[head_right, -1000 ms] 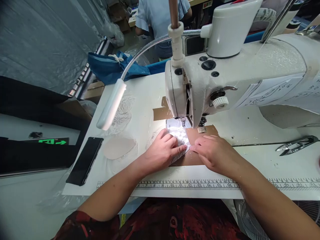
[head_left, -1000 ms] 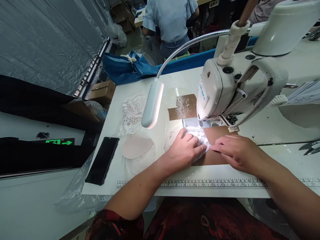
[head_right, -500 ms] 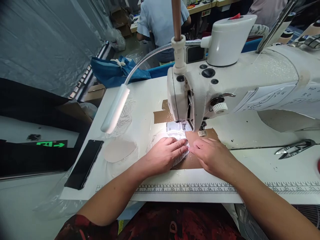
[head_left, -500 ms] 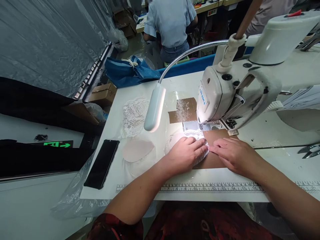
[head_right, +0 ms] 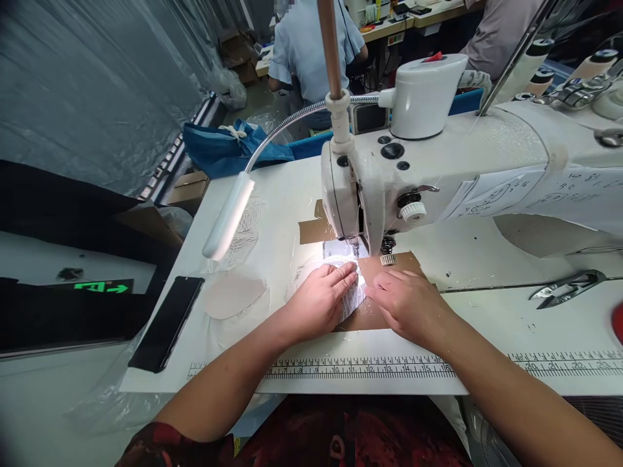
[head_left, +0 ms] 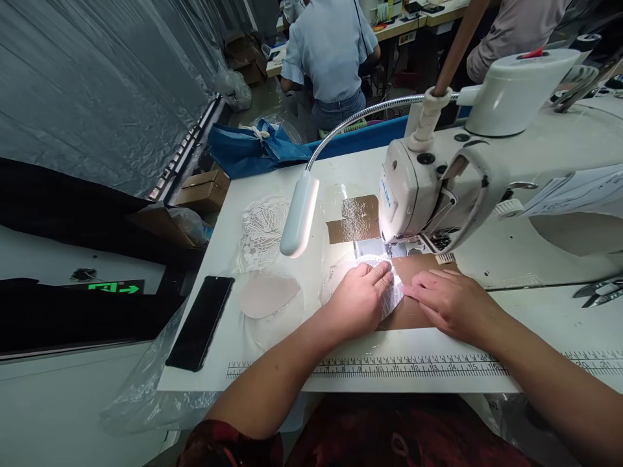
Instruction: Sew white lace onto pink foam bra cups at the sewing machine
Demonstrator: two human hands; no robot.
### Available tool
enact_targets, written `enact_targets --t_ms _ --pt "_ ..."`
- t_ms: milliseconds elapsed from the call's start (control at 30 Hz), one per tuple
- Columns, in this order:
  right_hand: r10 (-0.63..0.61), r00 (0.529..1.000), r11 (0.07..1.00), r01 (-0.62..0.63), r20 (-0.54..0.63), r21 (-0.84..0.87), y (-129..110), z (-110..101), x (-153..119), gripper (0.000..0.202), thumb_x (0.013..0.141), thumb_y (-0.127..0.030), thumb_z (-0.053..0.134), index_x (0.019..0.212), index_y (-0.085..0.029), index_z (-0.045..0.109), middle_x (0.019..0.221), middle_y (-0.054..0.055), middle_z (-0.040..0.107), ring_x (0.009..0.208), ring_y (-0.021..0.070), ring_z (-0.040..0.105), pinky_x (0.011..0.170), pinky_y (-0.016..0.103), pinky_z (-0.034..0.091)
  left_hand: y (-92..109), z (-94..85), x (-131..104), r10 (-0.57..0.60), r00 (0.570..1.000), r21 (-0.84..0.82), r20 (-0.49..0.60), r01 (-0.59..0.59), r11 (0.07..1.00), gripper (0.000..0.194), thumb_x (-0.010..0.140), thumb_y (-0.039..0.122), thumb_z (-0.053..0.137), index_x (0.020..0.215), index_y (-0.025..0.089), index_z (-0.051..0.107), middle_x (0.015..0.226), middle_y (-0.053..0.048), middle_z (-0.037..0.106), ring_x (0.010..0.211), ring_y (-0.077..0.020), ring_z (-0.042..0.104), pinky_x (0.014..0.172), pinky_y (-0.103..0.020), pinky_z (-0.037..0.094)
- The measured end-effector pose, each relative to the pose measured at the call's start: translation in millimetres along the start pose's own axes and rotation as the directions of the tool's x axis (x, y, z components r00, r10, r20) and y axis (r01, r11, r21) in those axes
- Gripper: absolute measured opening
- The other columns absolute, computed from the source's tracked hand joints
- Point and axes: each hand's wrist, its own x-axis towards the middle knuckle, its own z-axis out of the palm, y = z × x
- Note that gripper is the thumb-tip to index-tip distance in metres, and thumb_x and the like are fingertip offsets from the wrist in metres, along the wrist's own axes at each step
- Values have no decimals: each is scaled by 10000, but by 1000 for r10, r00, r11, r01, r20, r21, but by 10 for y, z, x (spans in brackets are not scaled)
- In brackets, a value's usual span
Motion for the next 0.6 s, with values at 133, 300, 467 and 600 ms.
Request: enact_targets --t_ms 133,300,467,600 --pt "11 1000 1000 -12 -13 -18 -6 11 -5 278 900 -108 445 792 -173 693 676 25 547 645 167 410 605 298 295 -21 -14 3 -5 999 -26 -32 4 1000 528 800 144 476 1311 42 553 1421 -151 509 913 -254 568 810 -407 519" --pt "6 1000 1000 -6 -21 -23 -4 35 36 271 865 -74 464 883 -174 715 733 37 604 686 171 471 626 298 314 -124 -9 47 8 1000 -39 -23 -9 999 514 835 188 482 1329 63 551 1432 -126 504 938 -266 549 852 -427 500" --pt "10 999 997 -13 -47 -73 8 84 82 277 906 -109 445 869 -161 714 709 35 594 669 170 460 622 302 312 -255 -29 79 66 997 -25 -31 -67 997 523 810 135 491 1323 55 556 1422 -137 513 991 -265 532 911 -420 478" --pt "18 998 997 -22 -56 -68 9 94 90 296 884 -85 441 931 -164 722 704 29 579 667 174 446 617 299 306 -293 -58 83 118 993 -1 -15 -118 993 514 817 119 481 1322 54 556 1415 -129 523 987 -257 528 913 -415 479"
